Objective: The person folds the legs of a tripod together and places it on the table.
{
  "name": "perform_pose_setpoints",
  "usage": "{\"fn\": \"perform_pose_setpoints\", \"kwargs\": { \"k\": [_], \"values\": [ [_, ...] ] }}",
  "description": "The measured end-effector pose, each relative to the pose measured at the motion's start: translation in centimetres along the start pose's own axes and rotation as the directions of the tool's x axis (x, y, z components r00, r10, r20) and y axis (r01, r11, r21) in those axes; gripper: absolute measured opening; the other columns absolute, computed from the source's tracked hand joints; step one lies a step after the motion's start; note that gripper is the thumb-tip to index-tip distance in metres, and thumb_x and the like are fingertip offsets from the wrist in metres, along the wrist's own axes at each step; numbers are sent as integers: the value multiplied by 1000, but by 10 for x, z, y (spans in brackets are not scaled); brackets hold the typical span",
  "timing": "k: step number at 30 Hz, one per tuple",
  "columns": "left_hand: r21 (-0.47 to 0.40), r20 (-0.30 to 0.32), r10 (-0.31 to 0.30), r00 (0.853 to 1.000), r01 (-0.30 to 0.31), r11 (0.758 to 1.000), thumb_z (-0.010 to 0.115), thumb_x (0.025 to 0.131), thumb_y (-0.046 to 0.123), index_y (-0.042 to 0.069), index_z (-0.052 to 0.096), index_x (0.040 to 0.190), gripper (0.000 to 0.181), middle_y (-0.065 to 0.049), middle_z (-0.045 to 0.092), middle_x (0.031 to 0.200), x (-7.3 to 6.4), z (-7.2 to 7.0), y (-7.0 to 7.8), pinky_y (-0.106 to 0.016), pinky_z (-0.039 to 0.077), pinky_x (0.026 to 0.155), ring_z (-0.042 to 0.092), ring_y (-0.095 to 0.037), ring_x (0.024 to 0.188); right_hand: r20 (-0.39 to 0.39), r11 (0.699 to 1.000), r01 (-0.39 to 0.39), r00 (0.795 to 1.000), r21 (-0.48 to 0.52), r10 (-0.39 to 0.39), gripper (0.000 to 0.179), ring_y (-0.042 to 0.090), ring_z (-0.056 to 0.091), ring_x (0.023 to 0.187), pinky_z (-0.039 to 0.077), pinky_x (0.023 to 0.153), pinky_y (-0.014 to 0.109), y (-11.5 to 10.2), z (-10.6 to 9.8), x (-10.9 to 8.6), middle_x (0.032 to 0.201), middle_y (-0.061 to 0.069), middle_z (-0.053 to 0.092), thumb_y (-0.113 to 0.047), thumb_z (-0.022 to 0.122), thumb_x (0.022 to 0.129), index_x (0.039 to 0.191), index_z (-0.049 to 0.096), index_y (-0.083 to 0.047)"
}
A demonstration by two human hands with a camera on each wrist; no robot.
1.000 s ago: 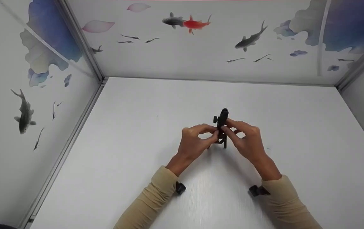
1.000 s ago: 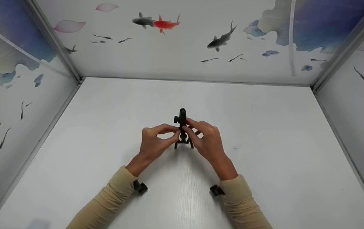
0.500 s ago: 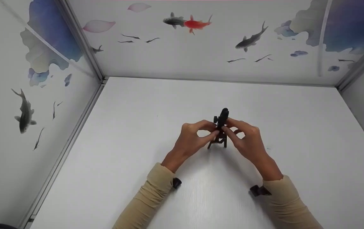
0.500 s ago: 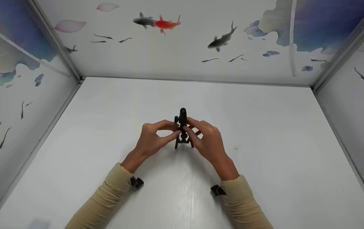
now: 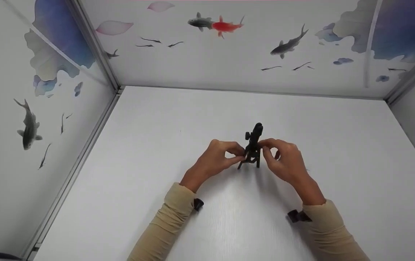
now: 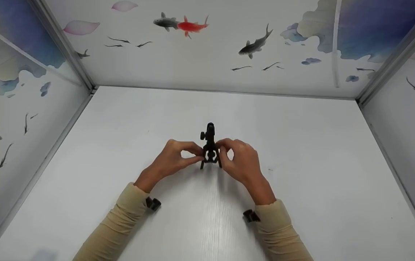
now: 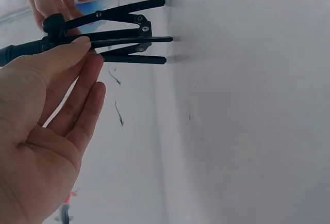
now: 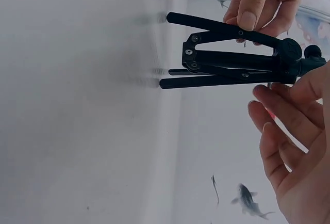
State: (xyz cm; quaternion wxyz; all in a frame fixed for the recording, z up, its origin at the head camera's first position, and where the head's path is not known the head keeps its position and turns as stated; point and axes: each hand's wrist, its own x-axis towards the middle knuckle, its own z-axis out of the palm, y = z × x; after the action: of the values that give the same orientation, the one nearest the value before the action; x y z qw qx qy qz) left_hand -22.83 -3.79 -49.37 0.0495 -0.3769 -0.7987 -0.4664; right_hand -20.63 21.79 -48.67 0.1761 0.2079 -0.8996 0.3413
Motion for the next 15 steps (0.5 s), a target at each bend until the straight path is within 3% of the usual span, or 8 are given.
{"fn": "perform_pose_setpoints", "kwargs": {
  "k": [4,7,9,15],
  "values": [
    [5,17,-7,1000,7,1000,82,96,6,5,81,111,15,-4,85,107,-1,-1,0,-33,63,95,82,-14,98,146,996,-71,986,-61,79,25,17,65,73,49,63,35,0,0,-2,98,1,84,-8,64,100,115,83,-14],
    [14,18,-9,1000,9,1000,82,96,6,7,81,112,16,-3,85,107,-1,-1,-1,-27,62,96,82,-13,99,235,994,-86,967,-72,100,26,18,72,86,51,73,39,1,1,-3,98,-1,84,-9,65,98,116,82,-16],
    [14,16,-7,1000,7,1000,82,95,6,7,81,112,17,-2,85,108,-1,-1,-1,-26,61,97,82,-12,100,269,994,-83,958,-68,98,26,19,74,91,51,75,38,1,1,-3,98,-3,84,-10,67,97,116,82,-18],
    [18,-2,2,1000,-2,1000,83,95,5,8,82,112,18,-2,85,107,-1,2,-2,-25,61,97,82,-11,101,309,998,-52,949,-32,59,28,14,72,83,45,65,31,3,3,-4,93,-10,82,-11,73,97,120,82,-24]
  ]
}}
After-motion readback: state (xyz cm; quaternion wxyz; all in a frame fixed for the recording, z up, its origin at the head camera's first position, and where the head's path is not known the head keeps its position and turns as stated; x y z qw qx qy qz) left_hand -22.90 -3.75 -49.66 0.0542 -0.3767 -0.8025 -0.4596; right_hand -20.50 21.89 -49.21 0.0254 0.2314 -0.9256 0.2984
